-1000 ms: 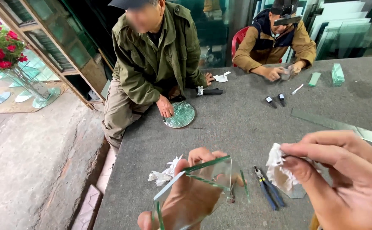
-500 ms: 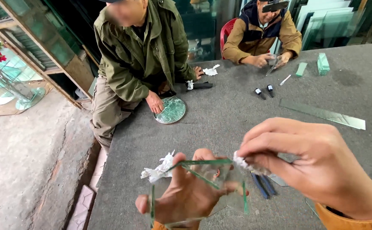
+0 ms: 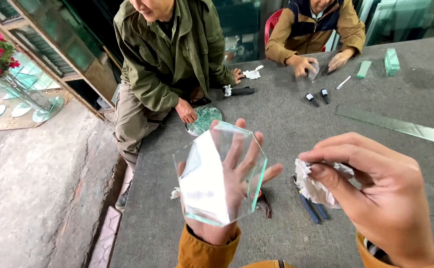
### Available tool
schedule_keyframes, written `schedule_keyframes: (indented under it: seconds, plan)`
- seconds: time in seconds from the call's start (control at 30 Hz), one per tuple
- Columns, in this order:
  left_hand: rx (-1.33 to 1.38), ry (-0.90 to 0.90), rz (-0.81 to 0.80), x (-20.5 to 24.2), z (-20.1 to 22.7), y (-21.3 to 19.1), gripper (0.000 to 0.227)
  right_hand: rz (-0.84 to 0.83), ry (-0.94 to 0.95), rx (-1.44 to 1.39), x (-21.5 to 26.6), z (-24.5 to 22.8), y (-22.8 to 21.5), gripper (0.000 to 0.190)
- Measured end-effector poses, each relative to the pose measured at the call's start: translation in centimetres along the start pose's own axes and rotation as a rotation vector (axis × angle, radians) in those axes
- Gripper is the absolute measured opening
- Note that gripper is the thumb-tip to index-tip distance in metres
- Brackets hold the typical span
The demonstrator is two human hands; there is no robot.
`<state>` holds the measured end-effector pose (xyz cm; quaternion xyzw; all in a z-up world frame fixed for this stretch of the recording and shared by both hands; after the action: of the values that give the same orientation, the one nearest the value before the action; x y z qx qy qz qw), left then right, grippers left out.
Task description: Cleaning small pieces of cut glass using a cloth in a workshop.
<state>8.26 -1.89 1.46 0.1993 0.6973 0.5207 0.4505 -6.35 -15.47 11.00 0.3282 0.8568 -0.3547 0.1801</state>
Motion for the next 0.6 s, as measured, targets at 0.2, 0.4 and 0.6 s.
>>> schedule_keyframes:
  seconds: [0.2, 0.4, 0.6]
  plan:
    - [0.227, 0.049, 0.178, -0.2, 0.3, -5.4, 0.091, 0.126, -0.173, 0.026, 0.2, -1.5, 2.3, 0.006]
    - [0.309, 0.062, 0.211, -0.3, 0.4, -3.7, 0.091, 0.184, -0.217, 0.060, 2.7, -2.1, 4.5, 0.011]
    - [0.204, 0.040, 0.186, -0.2, 1.1, -5.8, 0.093, 0.243, -0.191, 0.022, 1.5, -1.1, 4.3, 0.011]
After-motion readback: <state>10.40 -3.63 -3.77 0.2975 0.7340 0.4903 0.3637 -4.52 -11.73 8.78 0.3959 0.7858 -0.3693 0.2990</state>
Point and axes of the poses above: each hand's wrist, its own x-axis away from the middle knuckle, its own y-axis out of the palm, z = x × y, the point moved 6 cm from there along -x, towards the middle knuckle, and after that the axes turned 1 degree about y, right-handed, at the moved point
